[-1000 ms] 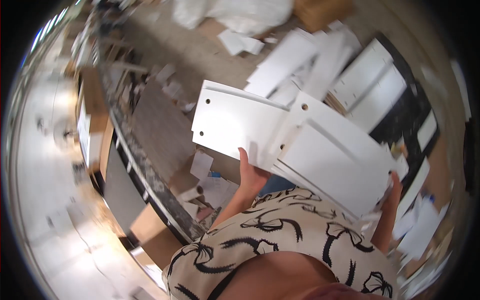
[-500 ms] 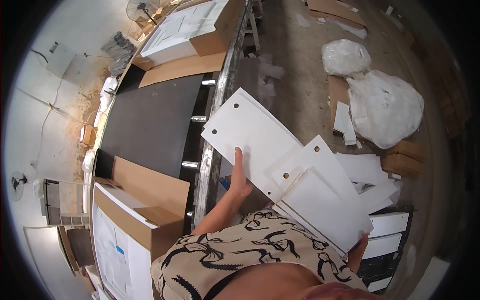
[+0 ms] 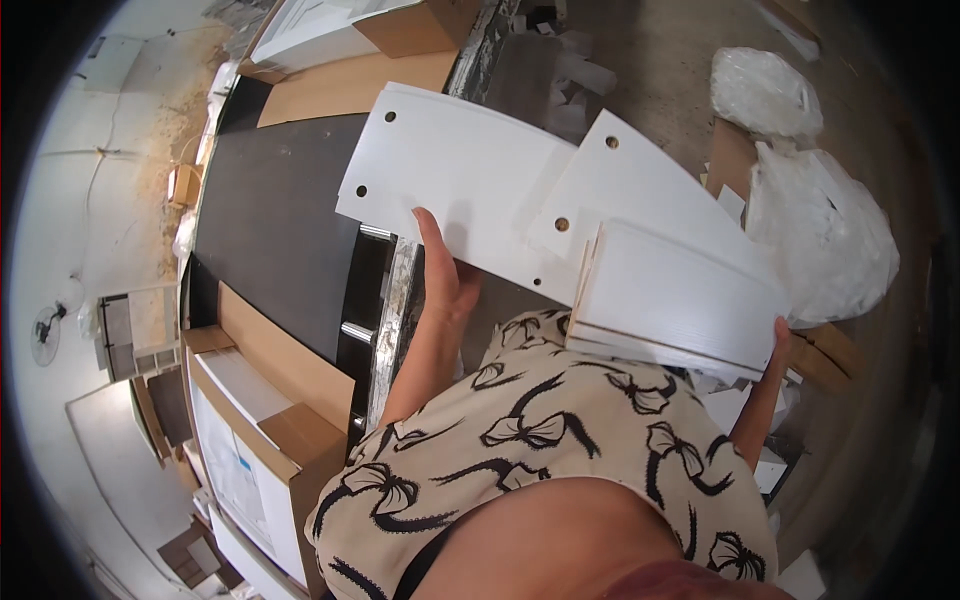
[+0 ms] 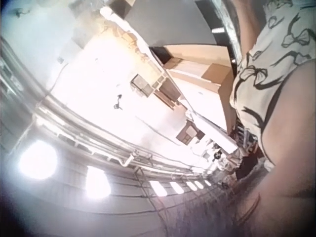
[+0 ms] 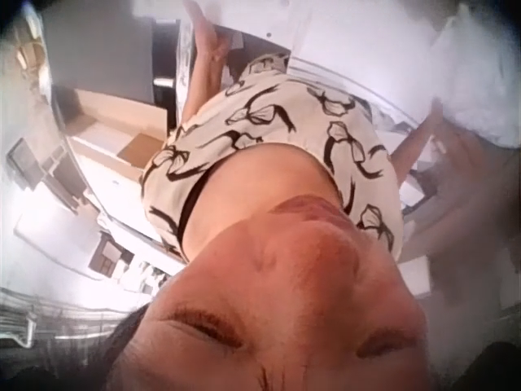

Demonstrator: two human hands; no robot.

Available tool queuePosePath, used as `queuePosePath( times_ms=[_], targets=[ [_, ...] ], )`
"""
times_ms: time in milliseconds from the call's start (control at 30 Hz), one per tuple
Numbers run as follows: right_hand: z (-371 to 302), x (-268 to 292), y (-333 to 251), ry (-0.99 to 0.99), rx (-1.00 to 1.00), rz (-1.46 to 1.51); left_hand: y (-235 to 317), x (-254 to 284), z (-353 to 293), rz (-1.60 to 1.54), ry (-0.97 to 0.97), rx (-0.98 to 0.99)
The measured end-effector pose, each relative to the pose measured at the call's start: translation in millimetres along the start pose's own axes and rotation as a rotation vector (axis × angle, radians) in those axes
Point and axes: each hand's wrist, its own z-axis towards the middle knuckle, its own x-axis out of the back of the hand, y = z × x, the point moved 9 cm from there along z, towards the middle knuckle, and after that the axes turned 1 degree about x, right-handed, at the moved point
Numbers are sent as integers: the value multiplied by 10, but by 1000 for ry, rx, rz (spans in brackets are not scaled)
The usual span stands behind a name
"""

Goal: The person picks up several white boards from the floor, places them into a cardboard box on an assembly line, adds foam padding, and then inserts cardboard spacers around the parts.

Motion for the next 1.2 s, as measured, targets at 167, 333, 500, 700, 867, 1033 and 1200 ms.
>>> queuePosePath(
  times_ms=[167,333,500,700,867,1033,1200],
  targets=[
    [1144,-963,-878,-249,-88,6,538,-564,250,-116,54,-208],
    [1970,-2063,-1756,-394,-88,-36,1202,-875,565,-189,95,-495],
    [2801,-3108,-2425,-548,-84,-84,1554,-1038,1132,-244,69,-589],
    [3907,-4254,-3361,-697,11,-257,1741,-1215,1875,-367,105,-555],
    [4761,-5712,-4080,-877,36,-352,2182,-1761,2390,-426,-15,-477],
    [5447,-7429,-4297,-1084,10,-447,2441,-1933,2870,-569,101,-498],
    [6016,-9330,-3954,-1246,26,-556,2565,-1916,3375,-734,290,-637]
  ],
)
